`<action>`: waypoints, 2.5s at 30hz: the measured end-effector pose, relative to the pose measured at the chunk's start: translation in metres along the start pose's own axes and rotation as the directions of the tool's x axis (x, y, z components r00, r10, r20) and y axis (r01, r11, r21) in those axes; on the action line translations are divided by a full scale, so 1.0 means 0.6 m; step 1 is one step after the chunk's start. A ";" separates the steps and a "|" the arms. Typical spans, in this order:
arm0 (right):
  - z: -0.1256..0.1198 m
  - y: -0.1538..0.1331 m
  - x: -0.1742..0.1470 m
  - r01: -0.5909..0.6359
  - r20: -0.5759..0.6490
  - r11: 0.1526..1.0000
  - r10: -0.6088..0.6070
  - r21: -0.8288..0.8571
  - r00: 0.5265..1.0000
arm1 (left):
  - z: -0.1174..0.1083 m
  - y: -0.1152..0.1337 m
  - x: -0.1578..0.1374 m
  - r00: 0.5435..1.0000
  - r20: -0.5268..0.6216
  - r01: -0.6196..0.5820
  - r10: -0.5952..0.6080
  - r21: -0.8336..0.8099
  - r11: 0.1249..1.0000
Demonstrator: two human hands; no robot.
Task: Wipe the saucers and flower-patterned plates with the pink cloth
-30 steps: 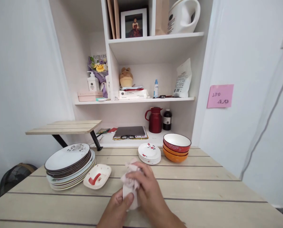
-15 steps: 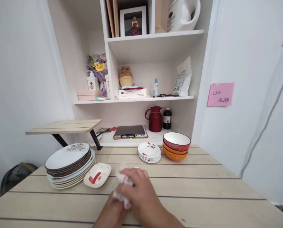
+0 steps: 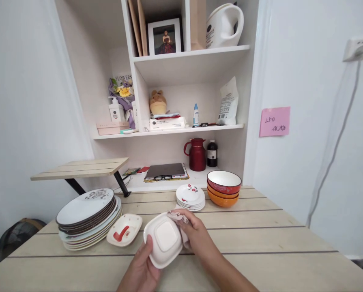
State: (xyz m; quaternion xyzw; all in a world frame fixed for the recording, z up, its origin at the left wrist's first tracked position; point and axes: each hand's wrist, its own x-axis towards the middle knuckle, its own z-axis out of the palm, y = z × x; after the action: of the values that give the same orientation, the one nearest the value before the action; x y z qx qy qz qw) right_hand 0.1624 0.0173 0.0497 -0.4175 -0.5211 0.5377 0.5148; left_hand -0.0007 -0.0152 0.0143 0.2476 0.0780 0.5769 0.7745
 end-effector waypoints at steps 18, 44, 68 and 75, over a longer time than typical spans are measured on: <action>0.034 0.052 -0.034 0.659 0.187 0.549 -0.678 -0.514 0.710 | 0.010 0.034 0.010 0.988 -0.115 -0.125 0.104 -0.190 0.974; 0.004 0.011 -0.026 0.622 0.285 0.478 -0.602 -0.620 0.746 | 0.023 0.009 -0.003 0.980 -0.186 -0.088 0.077 -0.049 0.995; 0.025 -0.044 -0.046 0.575 0.427 0.604 -0.388 -0.551 0.817 | 0.015 -0.047 -0.008 0.994 -0.102 0.040 -0.027 0.130 0.991; 0.000 0.000 -0.010 0.220 -0.010 0.937 -0.232 -0.273 0.973 | 0.020 0.007 0.002 0.992 -0.055 -0.123 0.116 -0.155 0.980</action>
State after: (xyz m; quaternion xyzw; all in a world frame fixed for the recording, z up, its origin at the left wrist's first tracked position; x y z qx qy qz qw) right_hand 0.1628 0.0112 0.0494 -0.4323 -0.6230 0.3901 0.5223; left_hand 0.0014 -0.0167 0.0270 0.1763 0.0346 0.6323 0.7536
